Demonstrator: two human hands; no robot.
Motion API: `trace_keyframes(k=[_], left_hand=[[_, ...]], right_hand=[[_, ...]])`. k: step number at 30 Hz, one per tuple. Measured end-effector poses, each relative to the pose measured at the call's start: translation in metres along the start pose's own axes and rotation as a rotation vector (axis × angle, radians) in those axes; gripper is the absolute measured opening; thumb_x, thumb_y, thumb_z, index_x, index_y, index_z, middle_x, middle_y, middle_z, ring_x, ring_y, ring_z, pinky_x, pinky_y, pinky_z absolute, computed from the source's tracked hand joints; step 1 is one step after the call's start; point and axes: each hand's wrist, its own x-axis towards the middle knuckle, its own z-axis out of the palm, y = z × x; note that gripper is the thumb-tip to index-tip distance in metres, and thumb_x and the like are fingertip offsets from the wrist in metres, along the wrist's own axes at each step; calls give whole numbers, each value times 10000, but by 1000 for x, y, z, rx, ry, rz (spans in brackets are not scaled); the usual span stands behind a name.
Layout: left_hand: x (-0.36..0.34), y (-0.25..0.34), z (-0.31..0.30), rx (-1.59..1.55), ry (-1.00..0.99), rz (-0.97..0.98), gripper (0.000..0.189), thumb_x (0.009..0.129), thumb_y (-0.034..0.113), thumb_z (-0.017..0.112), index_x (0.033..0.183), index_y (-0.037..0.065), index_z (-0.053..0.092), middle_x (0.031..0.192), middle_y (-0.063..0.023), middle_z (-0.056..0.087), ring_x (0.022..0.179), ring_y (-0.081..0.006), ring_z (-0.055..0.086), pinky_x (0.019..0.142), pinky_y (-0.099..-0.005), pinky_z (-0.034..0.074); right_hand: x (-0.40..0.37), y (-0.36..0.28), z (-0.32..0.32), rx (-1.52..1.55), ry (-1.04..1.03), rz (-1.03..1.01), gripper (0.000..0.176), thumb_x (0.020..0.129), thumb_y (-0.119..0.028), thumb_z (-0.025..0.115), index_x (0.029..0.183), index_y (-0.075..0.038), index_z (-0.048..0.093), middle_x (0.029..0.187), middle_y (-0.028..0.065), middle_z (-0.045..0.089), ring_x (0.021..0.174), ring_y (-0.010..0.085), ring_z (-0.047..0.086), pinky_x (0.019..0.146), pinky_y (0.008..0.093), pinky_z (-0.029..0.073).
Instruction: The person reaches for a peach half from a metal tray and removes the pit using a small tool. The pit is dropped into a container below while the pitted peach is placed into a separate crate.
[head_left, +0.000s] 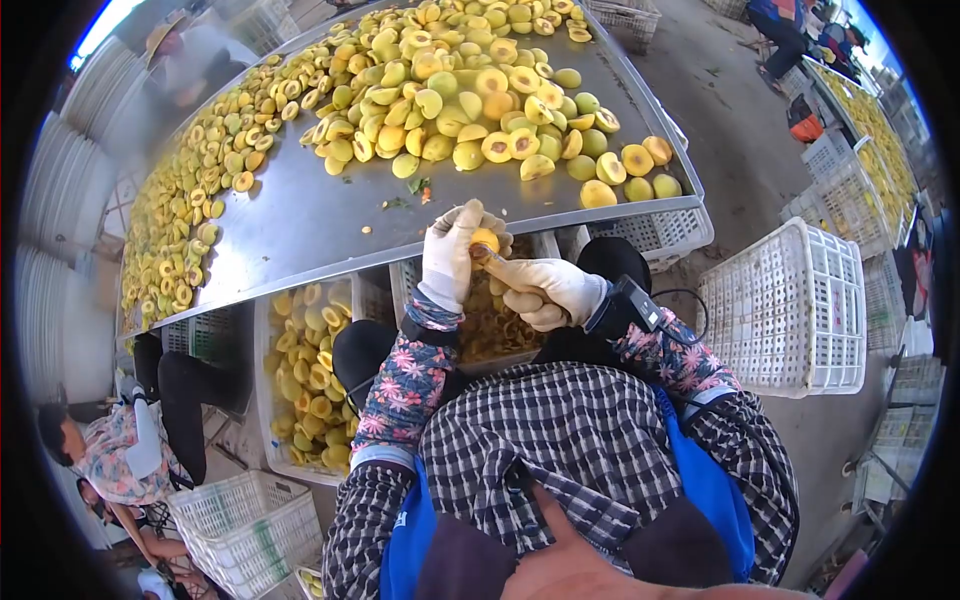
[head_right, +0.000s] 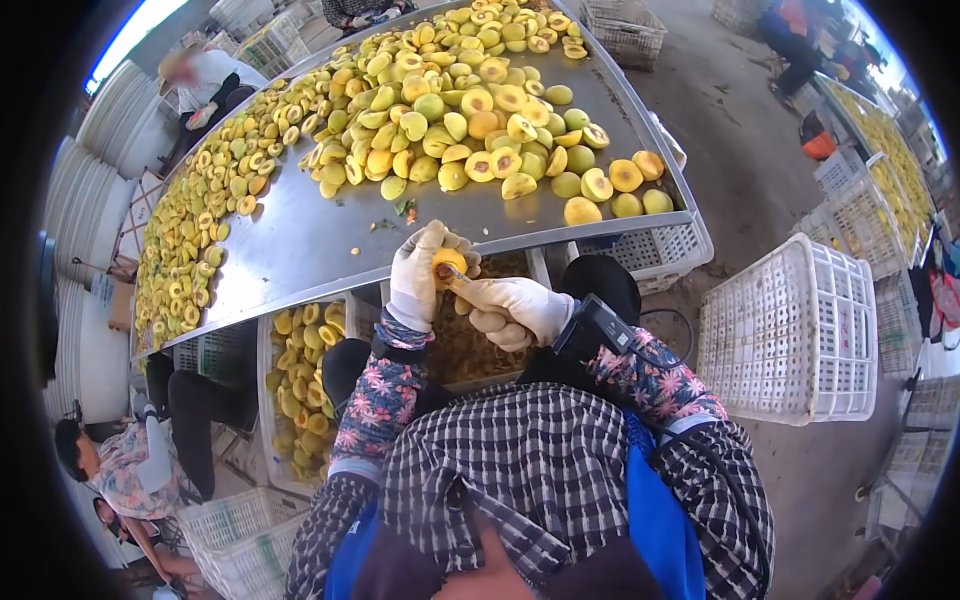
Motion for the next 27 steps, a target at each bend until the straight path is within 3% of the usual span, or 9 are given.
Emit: trace_keyframes(k=[12,15,17,18,19,21,24,26,27], left_hand=[[-23,16,-29,-344,174,-56,413,920,381,607,1052,2,510,948,-161,607,848,-304,653,626,-393,574],[-52,35,-49,53,252,249,198,875,102,655,1008,0,547,927,-155,611,826,-279,660,643,-404,577],[-74,43,-120,825,395,538,146,825,-20,653,945,-19,569,935,-174,636,787,-253,661,673,-366,562],[-89,63,-141,525,415,375,126,826,14,597,951,7,593,885,-124,644,745,-224,648,645,-315,508],[-117,103,-130,1372,278,482,182,872,45,583,1050,10,595,998,-145,639,896,-224,639,771,-316,507],[-134,100,-204,927,398,107,353,957,176,539,1270,14,523,1255,-178,555,1183,-260,520,997,-328,407],[-133,109,-247,1474,612,42,433,958,217,553,1305,-30,472,1290,-145,529,1177,-198,506,996,-319,413],[-106,98,-326,526,340,142,479,948,234,567,1327,-33,442,1307,-156,514,1182,-218,506,998,-331,414],[-93,116,-280,789,345,186,504,948,252,569,1340,-30,430,1337,-155,496,1213,-238,489,1024,-335,389]], right_hand=[[0,24,-25,-428,83,4,414,982,-420,478,1084,-21,528,622,6,499,446,97,451,411,235,350],[11,45,-67,-1463,19,-176,526,940,-432,540,1268,-22,498,1148,194,623,1105,322,582,913,394,450],[8,48,-84,-1194,88,-218,544,883,-434,621,1224,-23,520,1079,230,621,1039,357,601,863,406,468],[-6,31,-68,-1193,135,-229,546,865,-431,646,1198,-14,527,1053,233,622,1010,359,610,848,401,472],[-13,16,-66,-1200,206,-249,523,852,-408,662,1163,-7,532,1021,232,622,982,362,613,828,397,476],[-26,-28,-61,-1595,432,-276,415,835,-235,675,1131,23,541,1079,142,645,945,187,651,798,311,512],[-22,-65,-86,-1400,564,-779,387,836,-213,670,1130,13,560,920,107,653,749,163,623,651,305,508],[-5,-130,-115,-946,942,-527,359,821,-185,641,1109,15,561,957,143,655,891,224,628,779,329,494],[2,-148,-129,-1079,991,-753,334,829,-191,633,1085,14,570,955,145,652,897,226,625,788,326,485]])
